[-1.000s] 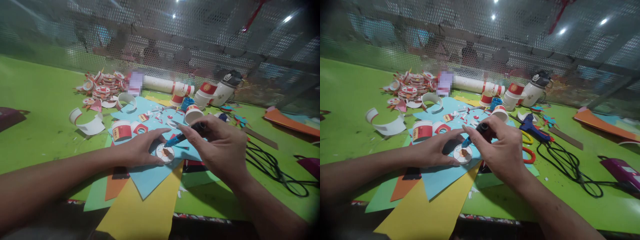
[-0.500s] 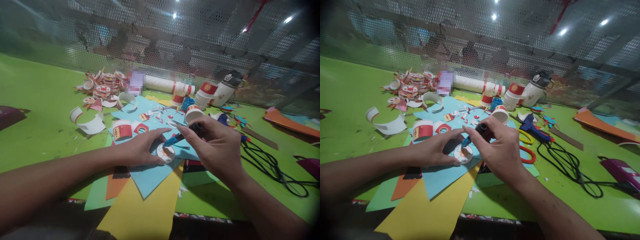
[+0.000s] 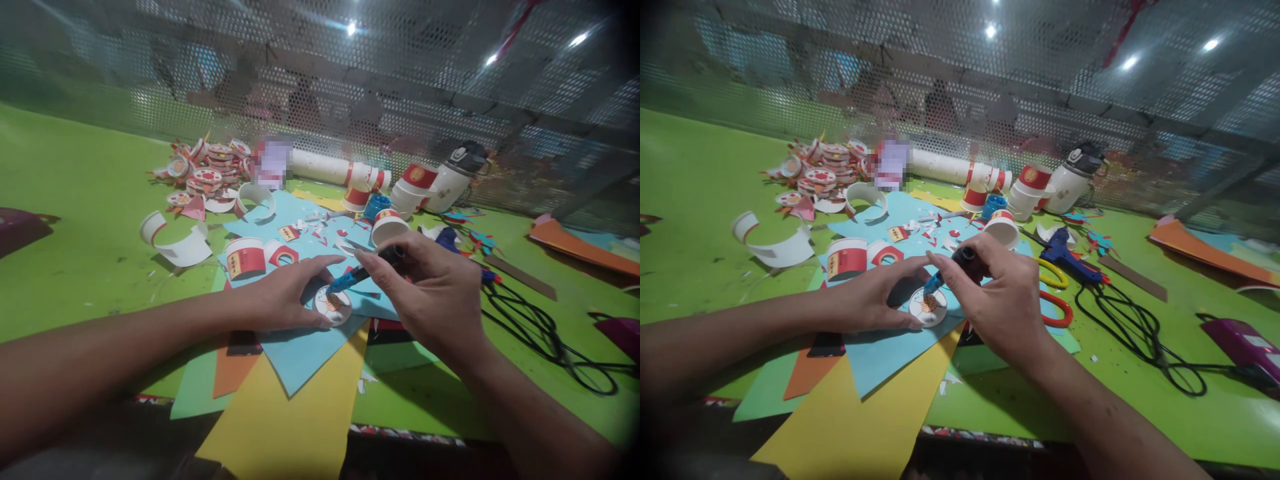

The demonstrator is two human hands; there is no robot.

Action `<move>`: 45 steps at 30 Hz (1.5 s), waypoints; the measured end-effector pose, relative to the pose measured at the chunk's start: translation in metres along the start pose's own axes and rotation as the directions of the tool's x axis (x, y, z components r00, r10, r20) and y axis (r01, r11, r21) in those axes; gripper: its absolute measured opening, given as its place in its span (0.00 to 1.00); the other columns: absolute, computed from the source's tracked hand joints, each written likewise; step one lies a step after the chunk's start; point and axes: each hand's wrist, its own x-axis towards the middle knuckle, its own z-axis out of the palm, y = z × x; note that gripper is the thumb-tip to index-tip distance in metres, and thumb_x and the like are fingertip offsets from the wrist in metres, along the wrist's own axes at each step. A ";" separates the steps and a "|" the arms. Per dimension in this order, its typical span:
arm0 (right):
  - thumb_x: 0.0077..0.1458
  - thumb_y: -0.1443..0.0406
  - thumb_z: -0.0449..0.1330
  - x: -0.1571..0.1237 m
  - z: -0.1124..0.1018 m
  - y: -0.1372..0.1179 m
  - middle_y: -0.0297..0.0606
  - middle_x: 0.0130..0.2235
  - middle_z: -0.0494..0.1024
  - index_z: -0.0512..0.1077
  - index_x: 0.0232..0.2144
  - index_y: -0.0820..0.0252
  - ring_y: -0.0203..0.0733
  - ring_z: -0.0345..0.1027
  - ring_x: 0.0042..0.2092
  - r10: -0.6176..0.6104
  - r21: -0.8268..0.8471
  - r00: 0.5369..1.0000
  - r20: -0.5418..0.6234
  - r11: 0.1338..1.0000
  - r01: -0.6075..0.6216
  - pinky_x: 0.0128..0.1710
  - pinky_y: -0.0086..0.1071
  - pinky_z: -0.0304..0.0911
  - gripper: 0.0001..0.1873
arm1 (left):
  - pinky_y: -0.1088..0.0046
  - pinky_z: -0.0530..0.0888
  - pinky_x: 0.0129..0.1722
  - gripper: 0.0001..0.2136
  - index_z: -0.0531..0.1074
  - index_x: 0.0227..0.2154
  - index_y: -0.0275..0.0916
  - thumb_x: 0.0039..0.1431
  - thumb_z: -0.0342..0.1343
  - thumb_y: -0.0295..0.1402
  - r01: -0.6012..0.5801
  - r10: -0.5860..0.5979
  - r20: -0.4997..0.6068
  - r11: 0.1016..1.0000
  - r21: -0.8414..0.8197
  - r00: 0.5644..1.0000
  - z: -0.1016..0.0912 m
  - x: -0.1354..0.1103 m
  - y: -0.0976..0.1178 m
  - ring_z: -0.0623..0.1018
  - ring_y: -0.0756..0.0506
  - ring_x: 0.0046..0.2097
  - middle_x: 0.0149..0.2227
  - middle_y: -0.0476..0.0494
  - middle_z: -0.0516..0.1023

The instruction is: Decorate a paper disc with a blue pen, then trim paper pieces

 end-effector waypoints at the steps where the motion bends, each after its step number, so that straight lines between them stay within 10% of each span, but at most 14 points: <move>1: 0.54 0.62 0.66 0.000 0.000 0.000 0.34 0.21 0.75 0.75 0.25 0.65 0.32 0.61 0.22 -0.001 0.000 1.000 -0.003 1.000 0.001 0.22 0.27 0.56 0.11 | 0.62 0.71 0.47 0.43 0.51 0.65 0.43 0.49 0.67 0.38 0.001 -0.001 -0.002 1.000 0.002 1.000 0.000 0.000 0.000 0.74 0.38 0.51 0.53 0.39 0.73; 27: 0.53 0.65 0.66 -0.002 -0.003 -0.010 0.28 0.19 0.67 0.71 0.23 0.61 0.30 0.56 0.20 -0.187 -0.089 0.978 0.089 0.977 0.194 0.21 0.27 0.52 0.10 | 0.60 0.70 0.51 0.37 0.56 0.62 0.39 0.50 0.65 0.38 -0.038 0.038 -0.010 0.999 -0.009 0.999 0.000 0.002 0.003 0.73 0.37 0.53 0.51 0.37 0.74; 45: 0.53 0.63 0.66 0.002 -0.003 -0.005 0.32 0.20 0.75 0.73 0.23 0.61 0.32 0.62 0.20 -0.056 -0.043 0.998 0.000 0.997 0.056 0.20 0.27 0.56 0.10 | 0.62 0.70 0.50 0.38 0.55 0.63 0.42 0.50 0.65 0.38 0.015 -0.015 0.027 1.000 -0.014 1.000 -0.002 0.000 0.003 0.73 0.39 0.53 0.54 0.38 0.72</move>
